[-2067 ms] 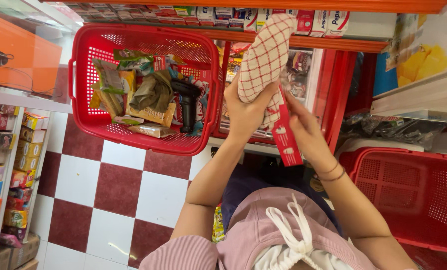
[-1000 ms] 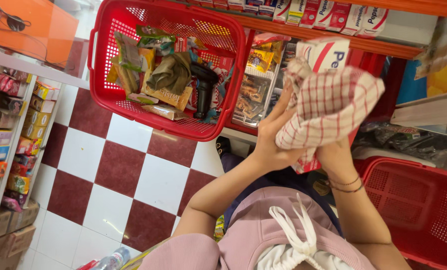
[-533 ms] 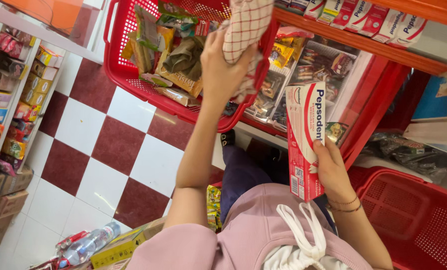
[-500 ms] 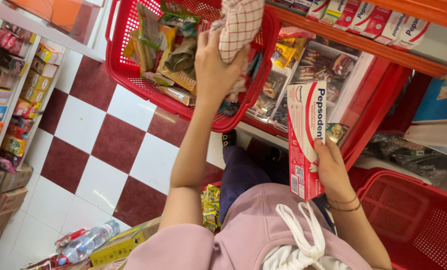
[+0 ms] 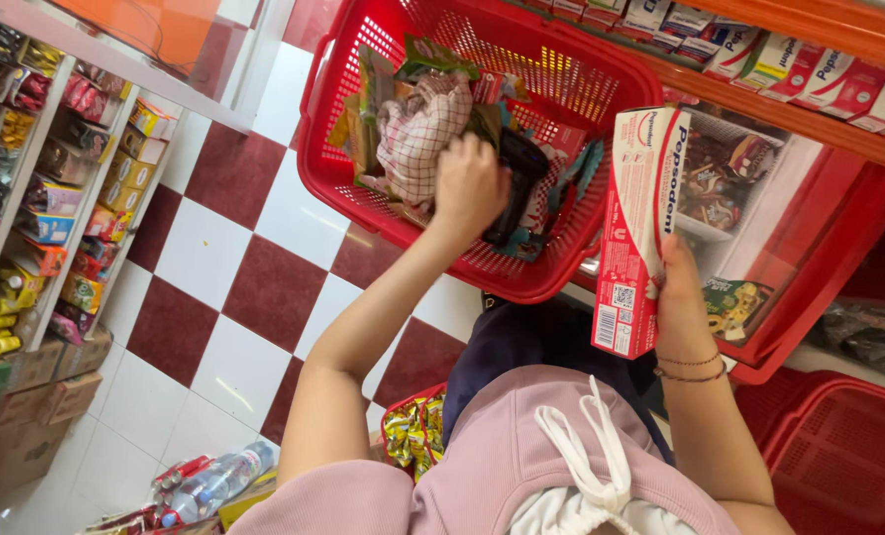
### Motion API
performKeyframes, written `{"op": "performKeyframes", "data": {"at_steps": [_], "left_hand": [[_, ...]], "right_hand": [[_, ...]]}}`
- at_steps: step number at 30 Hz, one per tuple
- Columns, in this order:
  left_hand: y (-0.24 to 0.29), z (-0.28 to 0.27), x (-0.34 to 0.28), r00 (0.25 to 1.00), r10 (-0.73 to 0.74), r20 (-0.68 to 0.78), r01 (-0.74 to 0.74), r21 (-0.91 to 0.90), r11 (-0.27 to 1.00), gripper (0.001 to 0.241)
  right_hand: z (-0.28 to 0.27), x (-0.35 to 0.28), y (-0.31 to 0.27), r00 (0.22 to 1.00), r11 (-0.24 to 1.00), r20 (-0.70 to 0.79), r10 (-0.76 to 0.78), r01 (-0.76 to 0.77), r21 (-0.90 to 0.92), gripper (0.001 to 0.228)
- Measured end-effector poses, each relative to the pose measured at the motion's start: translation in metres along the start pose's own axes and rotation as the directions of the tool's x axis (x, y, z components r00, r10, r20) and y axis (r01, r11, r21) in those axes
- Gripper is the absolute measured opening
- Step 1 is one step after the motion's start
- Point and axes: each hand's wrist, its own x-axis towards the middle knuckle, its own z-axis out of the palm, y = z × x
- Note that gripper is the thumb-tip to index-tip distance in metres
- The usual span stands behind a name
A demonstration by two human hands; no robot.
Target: The person picks up and scans various items including a package of snacks, a box of toothpaste, and a small pouch, then places them into a red shopping basket, occasionally using a cloth to wipe objects.
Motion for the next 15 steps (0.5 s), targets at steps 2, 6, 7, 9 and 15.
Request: {"op": "performKeyframes", "data": {"at_steps": [2,6,7,9,15], "left_hand": [[0.012,0.035,0.006,0.977,0.069,0.201,-0.019,-0.239,0.971,0.037],[0.010,0.090,0.018,0.980,0.096,0.177,-0.044,-0.277,0.960,0.036],[0.008,0.095,0.022,0.979,0.108,0.173,-0.056,-0.281,0.958,0.036],[0.006,0.095,0.026,0.989,0.013,0.144,0.033,-0.309,0.950,0.055],[0.018,0.092,0.042,0.948,0.036,0.316,0.039,-0.227,0.973,0.055]], "right_hand": [[0.014,0.001,-0.006,0.991,0.996,0.102,-0.085,0.086,-0.009,0.057],[0.043,0.000,-0.012,0.986,0.997,0.153,-0.067,0.059,0.056,0.080],[0.047,-0.001,-0.012,0.986,0.996,0.145,-0.077,0.069,0.056,0.080],[0.053,-0.003,-0.011,0.974,0.992,0.199,-0.112,0.098,0.079,0.073],[0.073,0.001,-0.010,0.945,0.966,0.244,-0.217,0.171,0.196,0.070]]}}
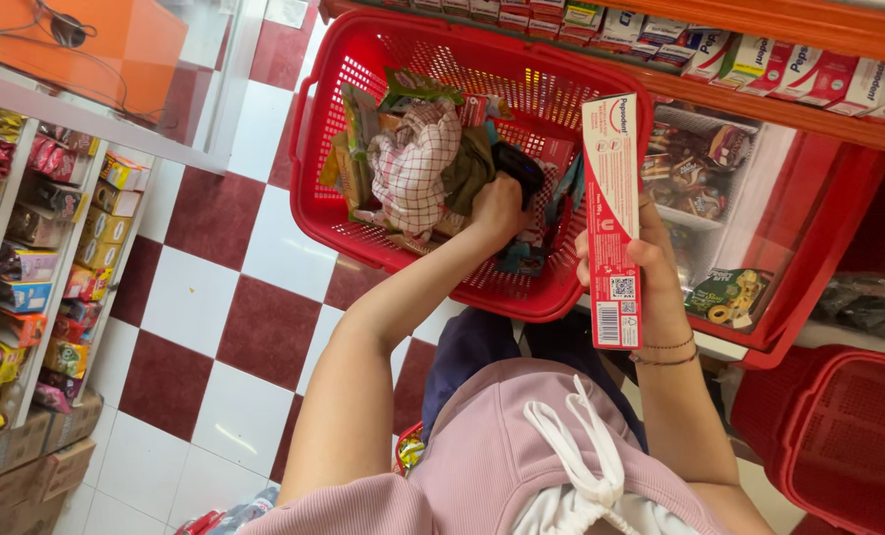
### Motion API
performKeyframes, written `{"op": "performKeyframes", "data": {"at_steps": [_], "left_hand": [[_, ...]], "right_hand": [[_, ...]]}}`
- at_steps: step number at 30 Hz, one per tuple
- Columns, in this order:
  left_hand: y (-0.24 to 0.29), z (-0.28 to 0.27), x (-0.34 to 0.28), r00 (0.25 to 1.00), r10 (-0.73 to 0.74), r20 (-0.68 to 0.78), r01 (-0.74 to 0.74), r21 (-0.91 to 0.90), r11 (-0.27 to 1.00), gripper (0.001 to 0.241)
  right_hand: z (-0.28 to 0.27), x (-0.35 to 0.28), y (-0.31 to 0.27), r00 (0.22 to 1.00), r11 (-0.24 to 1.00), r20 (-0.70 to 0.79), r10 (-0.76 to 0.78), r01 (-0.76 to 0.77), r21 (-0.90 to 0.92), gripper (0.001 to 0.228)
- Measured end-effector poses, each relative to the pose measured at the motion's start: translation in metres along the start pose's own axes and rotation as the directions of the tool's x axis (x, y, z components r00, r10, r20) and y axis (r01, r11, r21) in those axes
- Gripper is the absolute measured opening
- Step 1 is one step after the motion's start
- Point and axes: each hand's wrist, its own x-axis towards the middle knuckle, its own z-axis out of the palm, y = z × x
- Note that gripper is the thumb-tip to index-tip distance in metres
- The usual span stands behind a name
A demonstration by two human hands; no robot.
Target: The person picks up and scans various items including a package of snacks, a box of toothpaste, and a small pouch, then places them into a red shopping basket, occasionally using a cloth to wipe objects.
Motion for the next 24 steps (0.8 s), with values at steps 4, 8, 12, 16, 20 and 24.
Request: {"op": "performKeyframes", "data": {"at_steps": [4,8,12,16,20,24], "left_hand": [[-0.003,-0.015,-0.006,0.999,0.003,0.047,0.000,-0.056,0.998,0.057],[-0.011,-0.053,-0.015,0.991,0.023,0.128,0.037,-0.445,0.895,0.067],[-0.012,-0.140,-0.063,0.977,0.113,0.182,0.030,-0.639,0.769,0.068],[-0.010,-0.250,-0.117,0.810,0.512,0.287,-0.178,-0.711,0.681,0.059],[0.013,-0.280,-0.144,0.685,0.698,0.210,-0.495,-0.568,0.657,0.062],[0.029,-0.268,-0.150,0.533,0.800,0.275,-0.591,-0.556,0.585,0.065]], "right_hand": [[0.009,0.004,-0.007,1.000,0.997,-0.029,-0.011,0.008,-0.076,0.075],[0.001,0.008,-0.013,0.997,0.992,-0.049,0.066,-0.071,-0.104,0.073],[-0.012,0.018,-0.018,0.999,0.997,0.003,0.037,-0.037,-0.074,0.060],[-0.014,0.028,-0.027,0.994,0.981,-0.113,-0.003,-0.019,-0.191,0.060],[-0.009,0.031,-0.031,0.991,0.981,-0.130,-0.043,0.017,-0.193,0.057],[-0.006,0.031,-0.031,0.990,0.980,-0.134,-0.052,0.025,-0.197,0.057]]}}
